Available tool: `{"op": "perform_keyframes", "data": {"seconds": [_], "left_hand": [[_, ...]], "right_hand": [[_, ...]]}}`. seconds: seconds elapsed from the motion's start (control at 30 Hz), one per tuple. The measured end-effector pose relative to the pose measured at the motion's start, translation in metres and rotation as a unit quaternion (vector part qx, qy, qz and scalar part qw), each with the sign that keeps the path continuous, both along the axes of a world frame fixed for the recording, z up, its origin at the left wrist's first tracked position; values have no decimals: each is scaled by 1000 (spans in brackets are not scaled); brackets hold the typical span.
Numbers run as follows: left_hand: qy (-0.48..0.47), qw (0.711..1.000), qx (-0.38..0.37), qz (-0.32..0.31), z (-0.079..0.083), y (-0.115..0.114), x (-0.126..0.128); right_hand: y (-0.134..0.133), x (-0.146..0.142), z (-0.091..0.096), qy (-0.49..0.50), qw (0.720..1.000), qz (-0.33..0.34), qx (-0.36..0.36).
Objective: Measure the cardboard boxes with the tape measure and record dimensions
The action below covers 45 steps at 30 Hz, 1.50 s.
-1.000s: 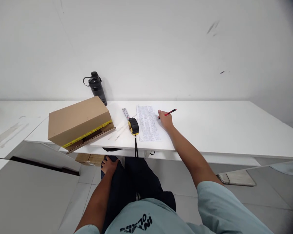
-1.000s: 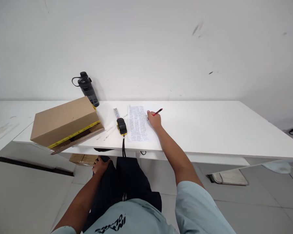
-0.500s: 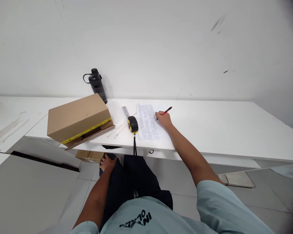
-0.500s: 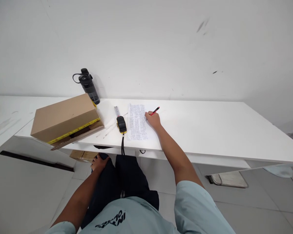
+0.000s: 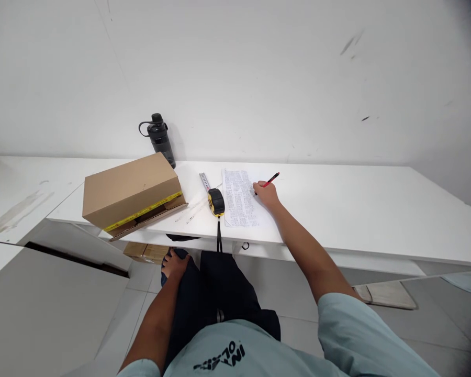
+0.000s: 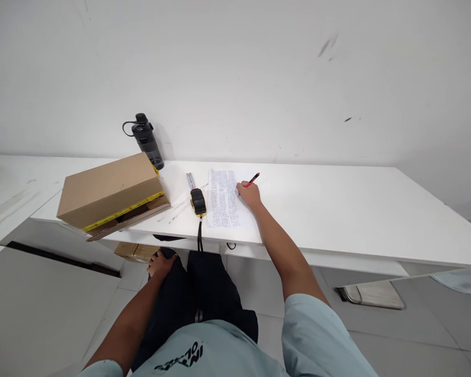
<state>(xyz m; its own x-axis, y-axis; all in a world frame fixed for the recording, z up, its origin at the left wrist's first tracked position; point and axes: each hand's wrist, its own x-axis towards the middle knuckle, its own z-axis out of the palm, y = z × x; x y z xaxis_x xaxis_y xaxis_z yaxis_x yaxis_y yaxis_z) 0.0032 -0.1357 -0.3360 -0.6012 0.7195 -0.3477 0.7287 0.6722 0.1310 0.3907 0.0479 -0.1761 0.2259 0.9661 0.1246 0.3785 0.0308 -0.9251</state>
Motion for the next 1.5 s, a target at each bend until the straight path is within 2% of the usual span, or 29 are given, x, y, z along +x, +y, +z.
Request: {"op": "perform_keyframes", "data": {"seconds": [0.6,0.9,1.5], "left_hand": [[0,1000,-1,0,6,-2,4],[-4,1000,-1,-2,3,-2,4],[-4,1000,1,1,3,-1,5]], "right_hand": [[-5,-1,3,2,999,-53,3],[-5,1,4,0,999,-27,-19],[-5,0,2,-58,996,-60,-17]]}}
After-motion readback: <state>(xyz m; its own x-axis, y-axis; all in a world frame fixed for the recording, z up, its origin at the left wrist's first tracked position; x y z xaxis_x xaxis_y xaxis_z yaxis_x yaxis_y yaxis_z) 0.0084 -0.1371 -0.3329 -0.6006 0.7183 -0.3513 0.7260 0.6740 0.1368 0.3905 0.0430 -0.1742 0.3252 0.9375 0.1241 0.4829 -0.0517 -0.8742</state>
